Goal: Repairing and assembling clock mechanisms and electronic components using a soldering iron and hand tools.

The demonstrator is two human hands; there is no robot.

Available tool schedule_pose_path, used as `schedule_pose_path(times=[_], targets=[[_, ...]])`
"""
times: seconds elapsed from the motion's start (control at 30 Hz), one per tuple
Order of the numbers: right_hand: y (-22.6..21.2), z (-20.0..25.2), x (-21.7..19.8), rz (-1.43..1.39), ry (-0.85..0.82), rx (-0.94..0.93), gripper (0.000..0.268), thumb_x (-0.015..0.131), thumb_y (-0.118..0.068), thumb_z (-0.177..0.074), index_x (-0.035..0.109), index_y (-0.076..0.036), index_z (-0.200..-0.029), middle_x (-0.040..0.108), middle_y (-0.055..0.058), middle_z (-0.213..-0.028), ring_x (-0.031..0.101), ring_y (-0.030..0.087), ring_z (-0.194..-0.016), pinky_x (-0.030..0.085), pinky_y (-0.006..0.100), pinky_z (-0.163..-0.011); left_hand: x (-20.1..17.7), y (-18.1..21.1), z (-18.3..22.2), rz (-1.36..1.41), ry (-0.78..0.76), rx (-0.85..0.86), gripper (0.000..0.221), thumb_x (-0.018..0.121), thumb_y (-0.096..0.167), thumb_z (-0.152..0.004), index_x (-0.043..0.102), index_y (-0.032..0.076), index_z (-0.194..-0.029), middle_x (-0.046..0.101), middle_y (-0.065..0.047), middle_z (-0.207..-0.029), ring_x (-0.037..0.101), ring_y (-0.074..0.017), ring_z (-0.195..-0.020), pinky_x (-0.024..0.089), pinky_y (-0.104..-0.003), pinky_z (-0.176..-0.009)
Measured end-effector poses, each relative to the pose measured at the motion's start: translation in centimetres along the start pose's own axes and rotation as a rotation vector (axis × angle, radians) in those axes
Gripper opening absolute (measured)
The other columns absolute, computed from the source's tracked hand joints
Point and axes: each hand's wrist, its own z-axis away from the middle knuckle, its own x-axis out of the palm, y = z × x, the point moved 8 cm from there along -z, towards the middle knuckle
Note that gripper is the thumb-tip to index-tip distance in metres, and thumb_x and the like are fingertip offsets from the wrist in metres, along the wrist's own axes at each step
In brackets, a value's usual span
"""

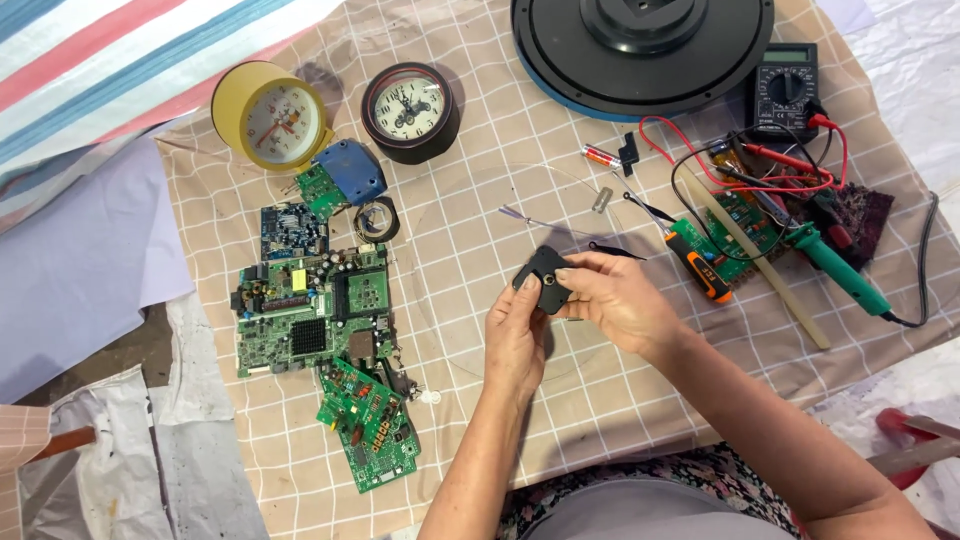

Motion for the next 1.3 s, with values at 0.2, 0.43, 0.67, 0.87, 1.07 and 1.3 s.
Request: schedule_pose_path(times=[0.2, 0.43, 0.67, 0.87, 1.07, 1.3], targets=[[-3.0, 1.6, 0.2, 0.57, -0.01, -0.167, 0.04, 0.075, -0.026, -0.093, 0.072, -0.001, -0.123, 0.073, 0.015, -0.099, 0.065, 0.017, -0.081, 0.061, 0.03, -0.069, -1.8, -1.2, -0.9, -0.009, 0.043, -0.041, 0.019, 0.072, 0.019, -0.095, 0.076, 0.005, -0.108, 0.08, -0.012, -0.091, 0.079, -0.0183, -0.079, 0.064, -0.026, -0.068], [-9.0, 1.6, -5.5, 1.072, 0.216, -0.67, 0.02, 0.078, -0.016, -0.094, 0.08, -0.011, -0.114, 0.075, 0.012, -0.101, 0.074, 0.027, -0.1, 0.06, 0.035, -0.082, -3.9, -0.6, -2.0, -0.043, 0.068, -0.016, 0.016, 0.072, 0.014, -0.094, 0.075, 0.001, -0.102, 0.079, -0.018, -0.087, 0.079, -0.0242, -0.073, 0.065, -0.029, -0.061], [-5.5, -0.1, -7.4, 1.431, 0.238, -0.96, 0.013, 0.076, -0.021, -0.092, 0.079, -0.021, -0.104, 0.069, 0.002, -0.098, 0.071, 0.025, -0.096, 0.059, 0.034, -0.083, -4.4, -1.2, -2.7, -0.066, 0.036, -0.03, 0.014, 0.07, 0.012, -0.095, 0.072, 0.0, -0.1, 0.079, -0.02, -0.086, 0.078, -0.0264, -0.071, 0.066, -0.029, -0.055], [-4.1, -1.2, -6.6, 1.636, 0.283, -1.11, 0.013, 0.079, -0.024, -0.088, 0.079, -0.021, -0.101, 0.066, 0.003, -0.096, 0.068, 0.026, -0.092, 0.057, 0.035, -0.081, -3.7, -0.5, -2.4, -0.157, -0.001, -0.005, 0.014, 0.07, 0.014, -0.096, 0.072, 0.001, -0.1, 0.078, -0.018, -0.084, 0.078, -0.024, -0.07, 0.066, -0.028, -0.055], [-3.5, -1.8, -5.7, 1.809, 0.338, -1.237, 0.007, 0.072, -0.026, -0.092, 0.07, -0.019, -0.091, 0.06, 0.005, -0.089, 0.064, 0.027, -0.087, 0.054, 0.038, -0.082, -4.0, -0.8, -2.7, -0.167, -0.03, -0.013, 0.014, 0.07, 0.015, -0.096, 0.072, 0.001, -0.099, 0.078, -0.017, -0.084, 0.078, -0.0233, -0.069, 0.067, -0.027, -0.056], [-4.4, -1.4, -4.3, 1.827, 0.241, -1.215, 0.013, 0.073, -0.025, -0.09, 0.072, -0.018, -0.1, 0.063, 0.006, -0.095, 0.066, 0.029, -0.092, 0.053, 0.04, -0.082, -4.6, -1.7, -3.6, -0.153, -0.064, -0.01, 0.015, 0.071, 0.017, -0.096, 0.073, 0.002, -0.101, 0.079, -0.015, -0.085, 0.078, -0.0215, -0.07, 0.067, -0.027, -0.057]])
